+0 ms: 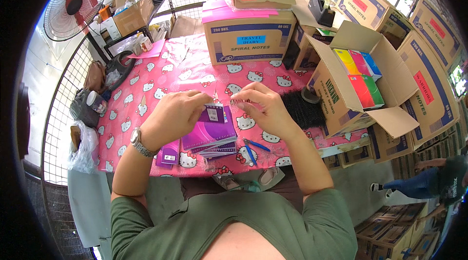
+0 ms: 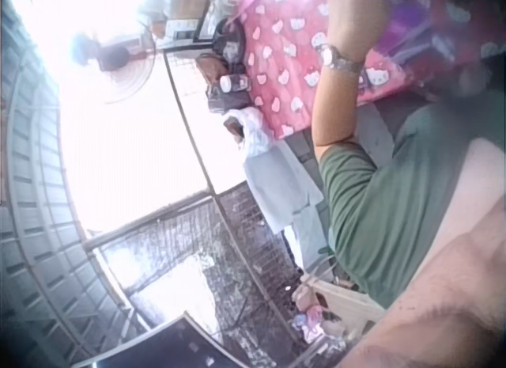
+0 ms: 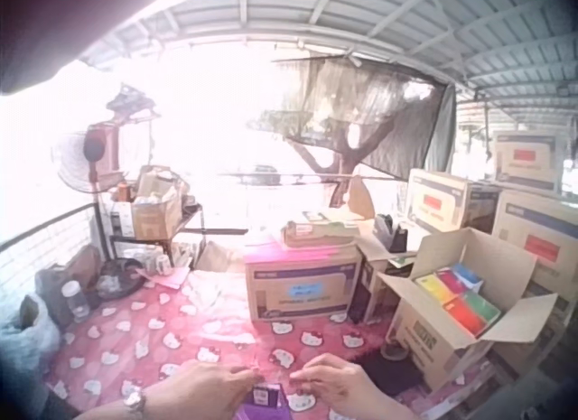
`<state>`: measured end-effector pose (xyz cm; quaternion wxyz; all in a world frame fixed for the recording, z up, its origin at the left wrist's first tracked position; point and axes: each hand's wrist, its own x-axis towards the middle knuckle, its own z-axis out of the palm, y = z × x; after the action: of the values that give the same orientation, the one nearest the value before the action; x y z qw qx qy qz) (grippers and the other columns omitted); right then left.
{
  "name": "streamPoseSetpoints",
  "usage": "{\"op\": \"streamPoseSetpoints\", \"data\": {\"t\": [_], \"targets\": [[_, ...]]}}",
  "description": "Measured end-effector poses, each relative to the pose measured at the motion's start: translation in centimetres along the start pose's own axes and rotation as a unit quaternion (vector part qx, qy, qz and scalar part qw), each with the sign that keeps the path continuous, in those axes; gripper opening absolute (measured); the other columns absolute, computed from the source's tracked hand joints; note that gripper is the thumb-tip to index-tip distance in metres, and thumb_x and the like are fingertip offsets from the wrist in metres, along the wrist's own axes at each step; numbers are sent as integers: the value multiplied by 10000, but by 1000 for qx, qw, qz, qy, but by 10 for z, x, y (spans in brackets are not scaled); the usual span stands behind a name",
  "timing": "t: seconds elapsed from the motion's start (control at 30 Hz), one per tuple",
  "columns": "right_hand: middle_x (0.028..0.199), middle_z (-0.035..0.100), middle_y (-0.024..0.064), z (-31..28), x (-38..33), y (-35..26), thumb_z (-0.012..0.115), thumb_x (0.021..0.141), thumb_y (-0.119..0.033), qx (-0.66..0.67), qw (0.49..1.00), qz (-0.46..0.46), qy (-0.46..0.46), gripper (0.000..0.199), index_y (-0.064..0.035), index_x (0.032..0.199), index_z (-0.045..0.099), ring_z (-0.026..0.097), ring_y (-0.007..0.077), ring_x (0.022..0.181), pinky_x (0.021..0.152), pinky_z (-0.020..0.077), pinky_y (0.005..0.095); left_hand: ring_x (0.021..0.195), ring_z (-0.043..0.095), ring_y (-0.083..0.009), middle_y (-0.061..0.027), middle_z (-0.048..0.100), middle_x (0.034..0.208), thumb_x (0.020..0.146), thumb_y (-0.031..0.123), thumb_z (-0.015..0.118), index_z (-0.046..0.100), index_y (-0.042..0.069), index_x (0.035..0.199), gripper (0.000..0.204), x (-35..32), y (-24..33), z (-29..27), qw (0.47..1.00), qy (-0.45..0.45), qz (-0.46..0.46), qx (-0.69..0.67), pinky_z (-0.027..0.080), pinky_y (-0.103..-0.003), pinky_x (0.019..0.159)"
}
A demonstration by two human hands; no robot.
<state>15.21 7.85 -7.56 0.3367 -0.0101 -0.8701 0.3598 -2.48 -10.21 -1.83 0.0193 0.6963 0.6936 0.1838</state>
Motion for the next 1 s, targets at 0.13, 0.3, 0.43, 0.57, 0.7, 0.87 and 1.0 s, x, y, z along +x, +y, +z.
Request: {"op": "streamPoseSetpoints", "data": {"t": [0.13,0.3,0.43,0.57,0.7,0.87,1.0], "targets": [[945,618,76,4,4,-12,663,900,-1,-4,1000,-12,3,229,-68,1109,727,638,195,814,727,530,306,947,616,-348,-156,616,961,868,45,562,587,42,1079,212,-2,-1,32,997,69,-6,14,466,-462,856],[887,599,83,3,6,-14,648,899,14,1,1000,3,-22,227,-56,1101,723,629,194,759,682,524,315,968,605,-304,-133,610,943,856,57,567,548,47,1049,195,-1,6,43,989,144,-10,30,408,-433,892],[842,597,89,-2,8,-16,643,905,5,-24,1000,-5,-10,220,-52,1103,720,628,191,706,658,522,317,944,604,-299,-119,619,935,860,65,572,559,52,1046,187,2,6,43,991,130,2,28,403,-429,891],[834,600,94,-2,3,-16,646,906,0,-2,999,26,-34,206,-50,1091,723,634,193,710,675,533,316,930,603,-291,-109,625,940,872,88,583,571,57,1070,200,2,10,49,991,128,-12,29,396,-427,902],[839,600,93,-3,-4,-12,651,915,-16,38,997,31,-57,262,-59,1171,688,629,205,709,674,530,328,929,604,-282,-95,630,942,880,105,594,576,60,1087,212,3,12,54,985,166,11,40,392,-430,912],[982,584,140,-4,-7,-25,670,900,-27,-1,997,57,-54,416,-85,1306,600,624,242,838,741,527,338,959,611,-274,-88,647,974,878,108,601,588,75,1104,228,4,19,54,982,186,5,25,385,-443,943],[1039,573,167,-9,-10,-42,686,867,-20,6,984,166,-65,458,-62,1302,553,633,304,943,774,533,383,970,620,-270,-83,656,975,870,111,608,588,79,1098,231,6,23,54,986,162,18,37,380,-448,963]]}}
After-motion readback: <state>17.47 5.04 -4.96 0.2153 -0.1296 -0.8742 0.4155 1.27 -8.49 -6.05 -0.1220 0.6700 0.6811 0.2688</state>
